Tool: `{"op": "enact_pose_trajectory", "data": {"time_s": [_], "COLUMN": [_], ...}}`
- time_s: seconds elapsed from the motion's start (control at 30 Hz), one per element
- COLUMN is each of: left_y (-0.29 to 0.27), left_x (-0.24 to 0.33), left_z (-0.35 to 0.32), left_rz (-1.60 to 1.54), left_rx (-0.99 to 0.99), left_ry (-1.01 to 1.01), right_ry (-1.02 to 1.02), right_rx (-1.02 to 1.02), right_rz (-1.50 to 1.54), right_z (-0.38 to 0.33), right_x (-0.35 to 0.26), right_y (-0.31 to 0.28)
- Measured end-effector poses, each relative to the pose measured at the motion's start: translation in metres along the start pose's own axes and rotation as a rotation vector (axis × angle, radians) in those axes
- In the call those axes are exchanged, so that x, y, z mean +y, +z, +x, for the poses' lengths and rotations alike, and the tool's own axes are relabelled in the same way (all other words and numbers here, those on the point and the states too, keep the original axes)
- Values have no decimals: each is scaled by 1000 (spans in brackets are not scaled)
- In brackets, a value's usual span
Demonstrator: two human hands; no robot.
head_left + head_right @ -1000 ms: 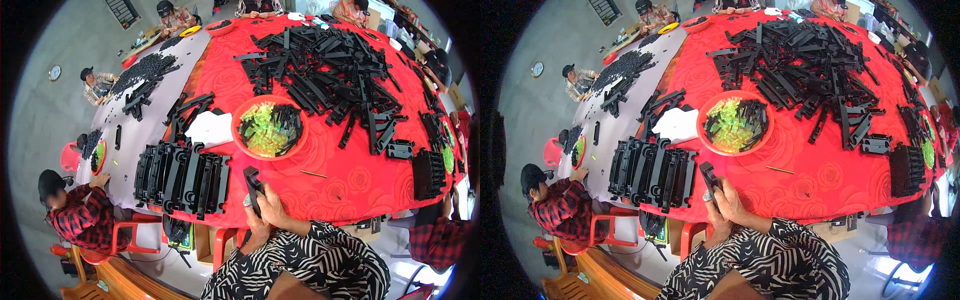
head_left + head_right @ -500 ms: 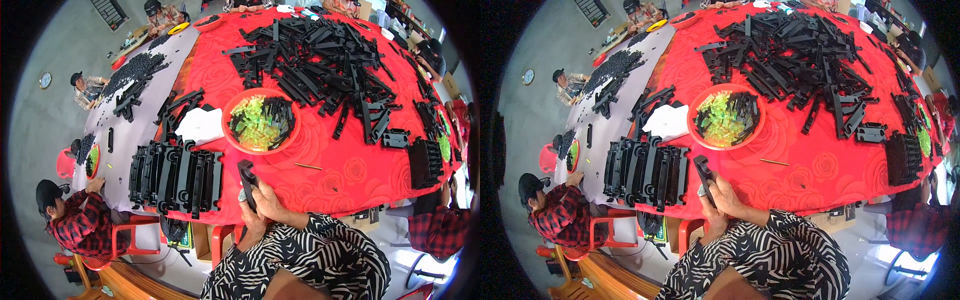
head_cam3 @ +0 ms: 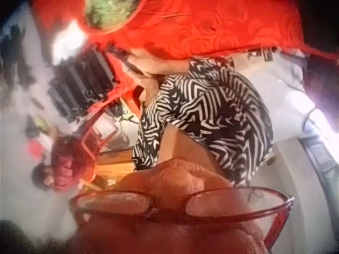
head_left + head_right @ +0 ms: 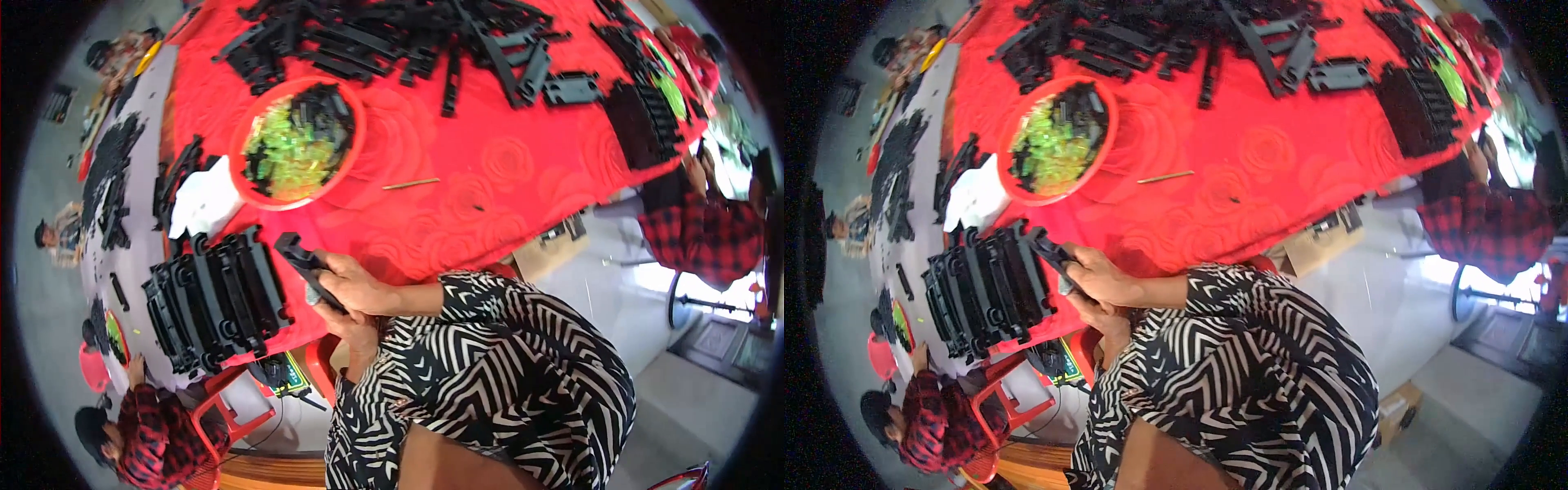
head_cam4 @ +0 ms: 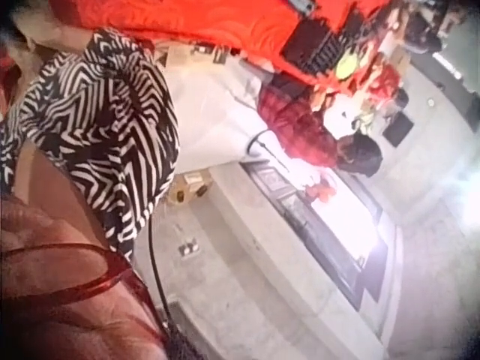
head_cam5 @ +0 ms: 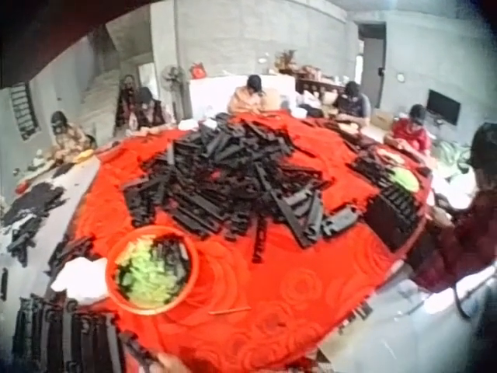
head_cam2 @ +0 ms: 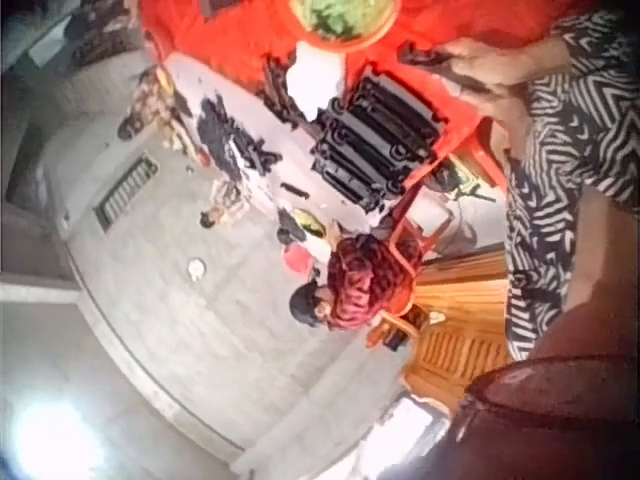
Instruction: The person assembles plastic components by wiping black plastic parts with a foil ball, inserting small plastic pieces from a bowl into the slots, and pressing the parts together by hand.
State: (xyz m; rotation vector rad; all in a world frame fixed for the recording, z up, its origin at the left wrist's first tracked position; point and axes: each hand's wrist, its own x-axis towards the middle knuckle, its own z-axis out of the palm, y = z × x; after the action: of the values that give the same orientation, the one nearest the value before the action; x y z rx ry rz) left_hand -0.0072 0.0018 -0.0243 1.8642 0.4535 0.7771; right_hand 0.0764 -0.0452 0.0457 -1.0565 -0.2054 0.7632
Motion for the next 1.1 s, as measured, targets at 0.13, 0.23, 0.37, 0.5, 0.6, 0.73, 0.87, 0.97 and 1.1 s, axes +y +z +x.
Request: {"op": "enact_pose_trajectory", "data": {"time_s": [0.13,0.23,0.37,0.5,0.6,0.73,0.87,0.97,1.1], "left_y": [5,11,23,11,15,6,10,-9,-14], "left_x": [12,15,19,16,24,20,24,13,28], "left_z": [-5,-6,-5,1,9,13,19,24,26], "left_rz": [117,155,203,430,455,431,457,445,369], "left_rx": [-14,-23,-56,-54,-31,-141,-191,-185,-302], "left_ry": [65,65,123,198,249,186,196,129,-139], "right_ry": [-25,-90,-26,-76,-107,-161,-177,-129,-241], "right_rx": [-4,50,74,86,129,174,227,231,321], "right_rz": [67,145,156,120,126,110,115,-63,-397], "right_z": [-7,-6,-20,-9,-7,0,3,5,-4], "right_x": [-2,8,-17,-1,0,8,14,13,12], "right_y": [-10,-16,-37,-31,-32,-32,-38,-39,-66]}}
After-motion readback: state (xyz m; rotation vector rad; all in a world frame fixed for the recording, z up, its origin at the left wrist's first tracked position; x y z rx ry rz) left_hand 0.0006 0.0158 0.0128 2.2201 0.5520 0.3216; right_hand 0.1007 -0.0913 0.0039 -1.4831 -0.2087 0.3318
